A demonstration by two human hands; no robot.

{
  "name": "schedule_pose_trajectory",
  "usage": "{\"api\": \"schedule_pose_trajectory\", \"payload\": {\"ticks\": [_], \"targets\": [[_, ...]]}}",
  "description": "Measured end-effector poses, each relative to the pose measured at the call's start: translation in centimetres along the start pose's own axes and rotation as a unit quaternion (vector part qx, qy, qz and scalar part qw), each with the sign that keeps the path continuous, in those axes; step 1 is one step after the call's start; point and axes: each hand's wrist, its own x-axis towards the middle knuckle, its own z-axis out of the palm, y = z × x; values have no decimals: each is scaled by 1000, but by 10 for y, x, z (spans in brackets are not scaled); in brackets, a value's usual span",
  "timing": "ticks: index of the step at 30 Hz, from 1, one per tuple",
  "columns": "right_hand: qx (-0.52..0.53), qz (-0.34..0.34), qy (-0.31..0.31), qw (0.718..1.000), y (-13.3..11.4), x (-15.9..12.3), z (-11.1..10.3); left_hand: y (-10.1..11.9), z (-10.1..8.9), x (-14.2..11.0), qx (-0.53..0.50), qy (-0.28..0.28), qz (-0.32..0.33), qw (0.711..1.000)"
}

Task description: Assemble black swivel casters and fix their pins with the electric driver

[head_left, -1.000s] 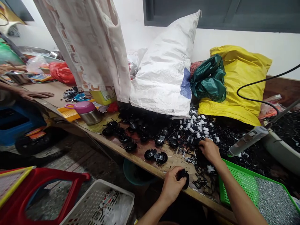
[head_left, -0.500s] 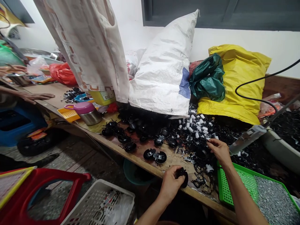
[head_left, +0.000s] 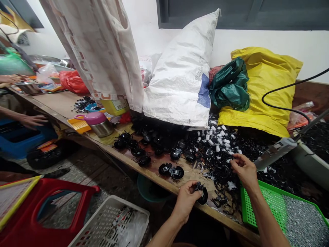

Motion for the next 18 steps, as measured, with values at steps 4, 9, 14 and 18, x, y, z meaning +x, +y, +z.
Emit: {"api": "schedule_pose_trajectory", "payload": {"ticks": [4, 9, 14, 18], "targets": [[166, 84, -118, 975, -18, -40, 15, 3, -3, -1, -42, -7, -10, 999], [197, 73, -178, 961, -24, -84, 43, 8, -2, -6, -77, -29, -16, 996], [181, 46, -170, 967, -20, -96, 56, 14, -1, -14, -85, -56, -9, 995], [125, -6, -197, 972, -21, -94, 51, 13, -2, -16, -77, -72, -10, 994]]}}
